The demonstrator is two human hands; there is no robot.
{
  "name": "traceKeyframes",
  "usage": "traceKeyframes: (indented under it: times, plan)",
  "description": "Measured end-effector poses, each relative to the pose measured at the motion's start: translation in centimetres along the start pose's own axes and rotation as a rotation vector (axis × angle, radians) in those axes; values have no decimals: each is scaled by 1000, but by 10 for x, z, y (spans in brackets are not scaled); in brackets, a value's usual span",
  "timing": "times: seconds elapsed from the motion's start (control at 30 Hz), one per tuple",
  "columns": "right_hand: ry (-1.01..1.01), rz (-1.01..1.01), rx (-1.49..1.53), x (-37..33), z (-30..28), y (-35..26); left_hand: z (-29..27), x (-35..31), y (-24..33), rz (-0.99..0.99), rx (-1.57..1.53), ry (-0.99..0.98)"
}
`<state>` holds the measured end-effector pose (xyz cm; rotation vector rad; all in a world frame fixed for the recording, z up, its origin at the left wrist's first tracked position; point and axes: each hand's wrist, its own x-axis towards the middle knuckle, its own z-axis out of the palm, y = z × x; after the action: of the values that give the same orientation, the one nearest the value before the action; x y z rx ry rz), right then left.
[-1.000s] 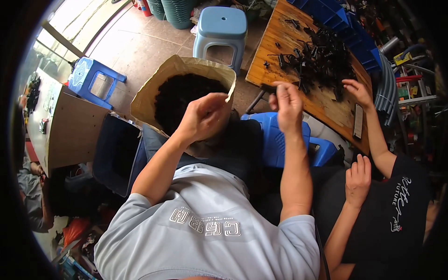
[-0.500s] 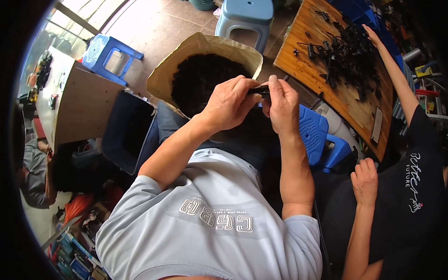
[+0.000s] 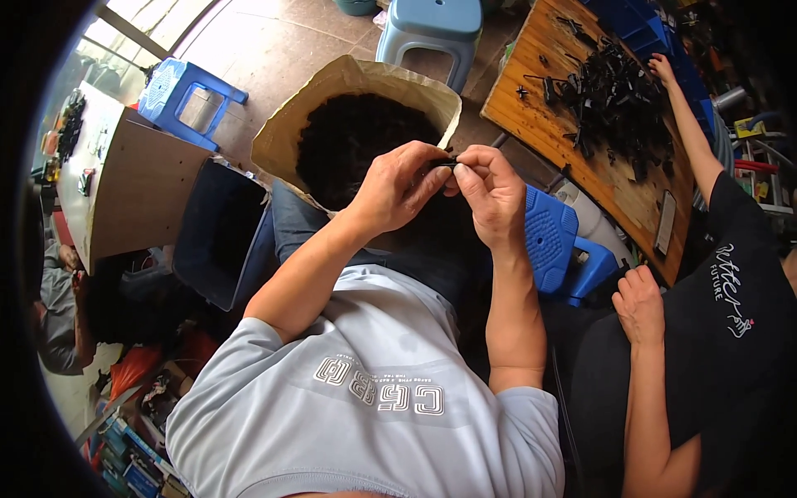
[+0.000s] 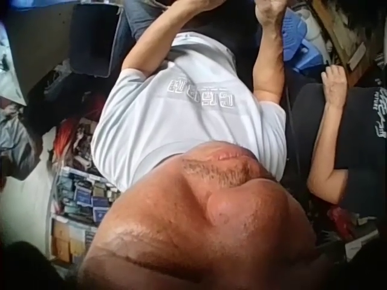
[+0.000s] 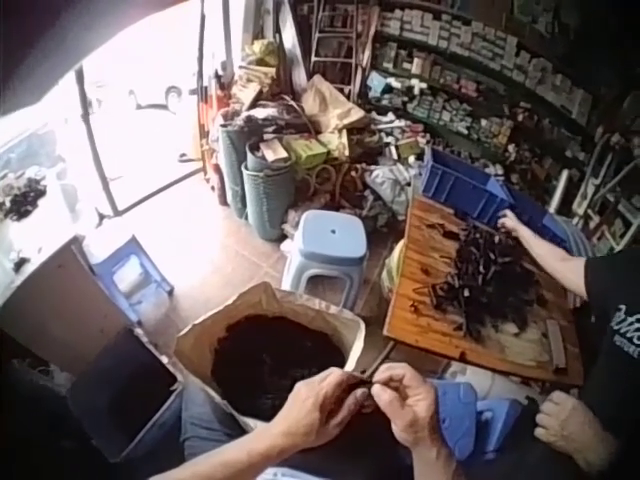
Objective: The person is manually sorting through a large quantity of tea leaves on a workspace, picking out impurities or specific stems.
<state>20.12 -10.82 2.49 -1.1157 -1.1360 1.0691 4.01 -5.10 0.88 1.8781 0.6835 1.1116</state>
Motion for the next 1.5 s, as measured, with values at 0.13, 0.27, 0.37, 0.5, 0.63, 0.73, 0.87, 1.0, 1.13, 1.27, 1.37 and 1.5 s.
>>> traceKeyframes:
  times: [0.13,0.27,0.37,0.5,0.63,0.73,0.87,1.0,1.13,1.27,1.37,1.5]
  plan:
    - [-40,-12,57,0,-1,-1,4,1,5,-179,-304,14]
    - [-61,-33,137,2,-6,3,3,8,8,8,-99,-20]
    - [-82,-33,251,3,-10,11,5,8,6,114,17,28]
    - [-56,-39,178,3,-4,4,7,3,5,-11,-93,50]
    - [-55,40,20,-1,-8,-1,6,2,14,-632,-1030,6]
    - [-76,69,-96,-2,-15,2,8,1,8,-607,-963,-61]
    - [-92,181,-139,-3,-17,-7,5,3,0,-422,-549,-150]
    - [-153,246,-235,-1,-22,-21,-5,18,21,-372,-272,-293]
    - [-155,234,-334,7,-32,-27,7,18,9,-364,-213,-317]
    - [423,-94,-920,49,-114,-33,9,13,-19,-696,-982,-150]
    - [499,-50,-1213,56,-209,-13,9,11,-28,-808,-1166,-63]
    - [364,-12,-1147,65,-220,-6,10,10,-33,-850,-1219,-37]
